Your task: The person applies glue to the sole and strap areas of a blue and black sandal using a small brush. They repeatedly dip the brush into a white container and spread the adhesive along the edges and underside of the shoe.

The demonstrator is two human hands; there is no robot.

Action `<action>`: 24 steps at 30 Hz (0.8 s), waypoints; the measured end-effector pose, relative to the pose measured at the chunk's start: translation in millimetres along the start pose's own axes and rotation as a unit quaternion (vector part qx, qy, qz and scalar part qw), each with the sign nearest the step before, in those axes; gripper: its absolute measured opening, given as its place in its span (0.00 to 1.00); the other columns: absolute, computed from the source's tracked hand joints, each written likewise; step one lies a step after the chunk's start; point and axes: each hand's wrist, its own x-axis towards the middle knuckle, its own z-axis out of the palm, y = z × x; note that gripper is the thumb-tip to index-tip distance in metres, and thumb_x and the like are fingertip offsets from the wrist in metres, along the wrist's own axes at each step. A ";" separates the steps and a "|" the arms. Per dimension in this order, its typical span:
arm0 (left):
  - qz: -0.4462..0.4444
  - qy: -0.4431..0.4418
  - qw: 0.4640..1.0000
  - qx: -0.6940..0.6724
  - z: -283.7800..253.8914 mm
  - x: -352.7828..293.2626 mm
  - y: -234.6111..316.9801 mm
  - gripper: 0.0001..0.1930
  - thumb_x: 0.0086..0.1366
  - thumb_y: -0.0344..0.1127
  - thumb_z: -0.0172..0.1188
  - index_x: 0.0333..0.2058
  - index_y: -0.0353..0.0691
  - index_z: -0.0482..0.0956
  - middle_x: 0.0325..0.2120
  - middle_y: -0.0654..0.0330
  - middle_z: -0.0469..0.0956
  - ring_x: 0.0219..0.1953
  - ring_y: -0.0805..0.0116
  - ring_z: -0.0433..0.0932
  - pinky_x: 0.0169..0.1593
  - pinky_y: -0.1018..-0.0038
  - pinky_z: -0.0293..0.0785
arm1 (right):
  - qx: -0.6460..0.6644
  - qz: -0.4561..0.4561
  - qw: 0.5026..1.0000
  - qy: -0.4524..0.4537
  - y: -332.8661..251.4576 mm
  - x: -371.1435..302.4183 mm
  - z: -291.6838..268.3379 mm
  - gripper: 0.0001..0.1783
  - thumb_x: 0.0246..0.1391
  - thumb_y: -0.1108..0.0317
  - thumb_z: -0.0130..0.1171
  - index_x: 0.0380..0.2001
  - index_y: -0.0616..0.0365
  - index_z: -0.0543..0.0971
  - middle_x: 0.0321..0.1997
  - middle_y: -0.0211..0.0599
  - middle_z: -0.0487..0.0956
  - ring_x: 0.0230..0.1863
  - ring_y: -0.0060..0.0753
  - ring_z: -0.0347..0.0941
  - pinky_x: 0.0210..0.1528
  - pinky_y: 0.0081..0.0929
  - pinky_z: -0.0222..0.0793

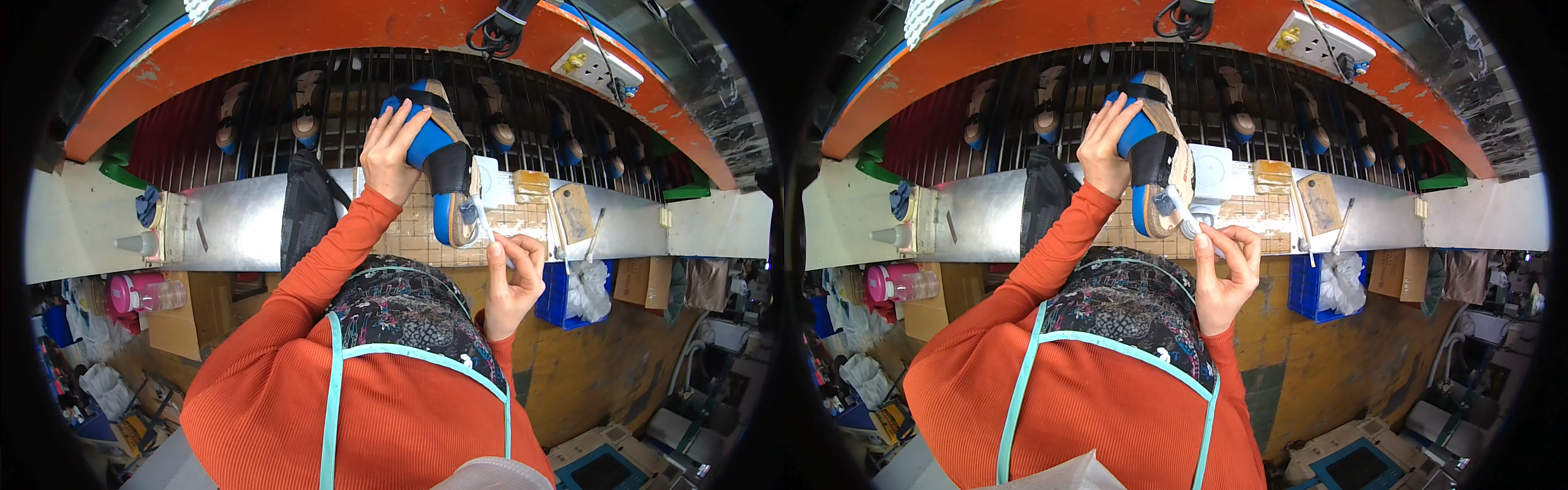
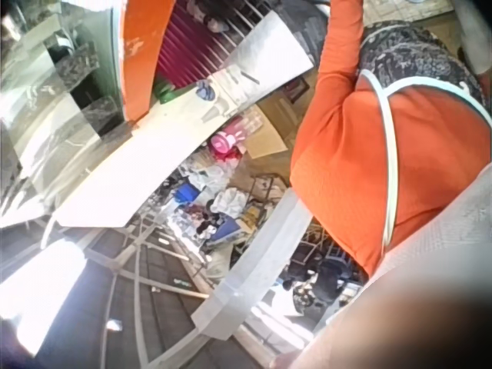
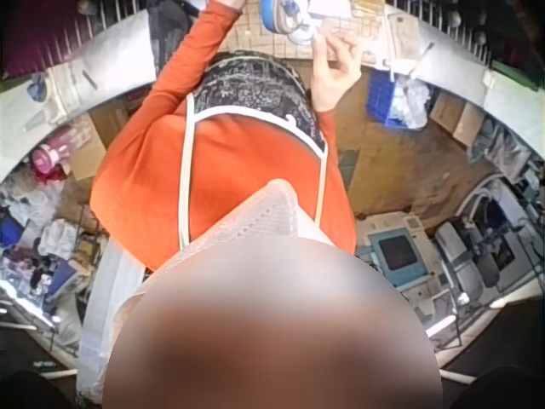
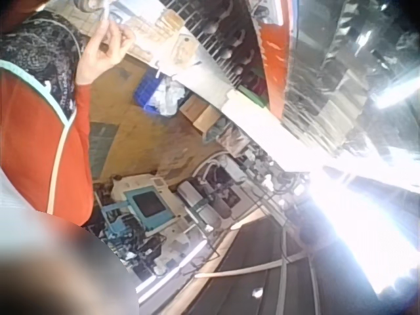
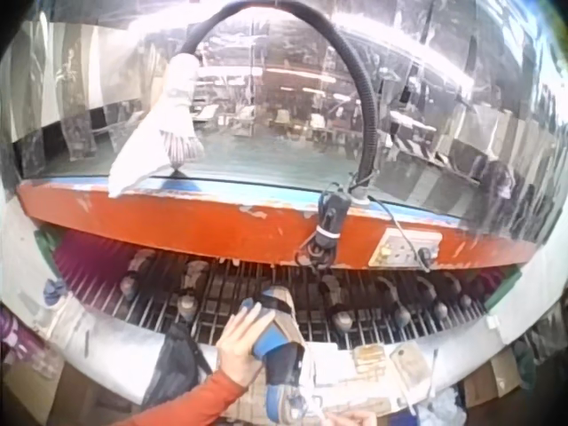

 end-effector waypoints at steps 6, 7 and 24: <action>0.008 0.000 1.000 0.011 -1.0 1.5 -1.5 0.36 0.39 0.24 0.70 0.52 0.55 0.79 0.56 0.55 0.74 0.57 0.45 0.72 0.61 0.52 0.65 | -0.086 -0.065 0.994 0.024 -1.9 6.8 1.9 0.09 0.49 0.75 0.68 0.36 0.60 0.85 0.38 0.33 0.70 0.35 0.21 0.67 0.31 0.17 0.67; 0.007 -0.001 1.000 0.010 -1.5 1.8 -1.3 0.36 0.39 0.23 0.70 0.52 0.55 0.79 0.56 0.55 0.74 0.57 0.45 0.71 0.61 0.52 0.65 | -0.106 -0.078 0.991 0.028 -1.8 7.7 2.3 0.09 0.49 0.75 0.68 0.36 0.60 0.85 0.38 0.33 0.70 0.35 0.21 0.67 0.31 0.17 0.67; -0.006 -0.030 0.999 0.020 -4.8 3.7 -4.8 0.29 0.47 0.29 0.70 0.51 0.49 0.78 0.53 0.52 0.76 0.56 0.49 0.73 0.60 0.54 0.66 | 0.025 -0.066 0.997 -0.041 9.8 13.5 -1.5 0.09 0.48 0.76 0.68 0.35 0.61 0.84 0.36 0.34 0.72 0.36 0.24 0.69 0.36 0.20 0.68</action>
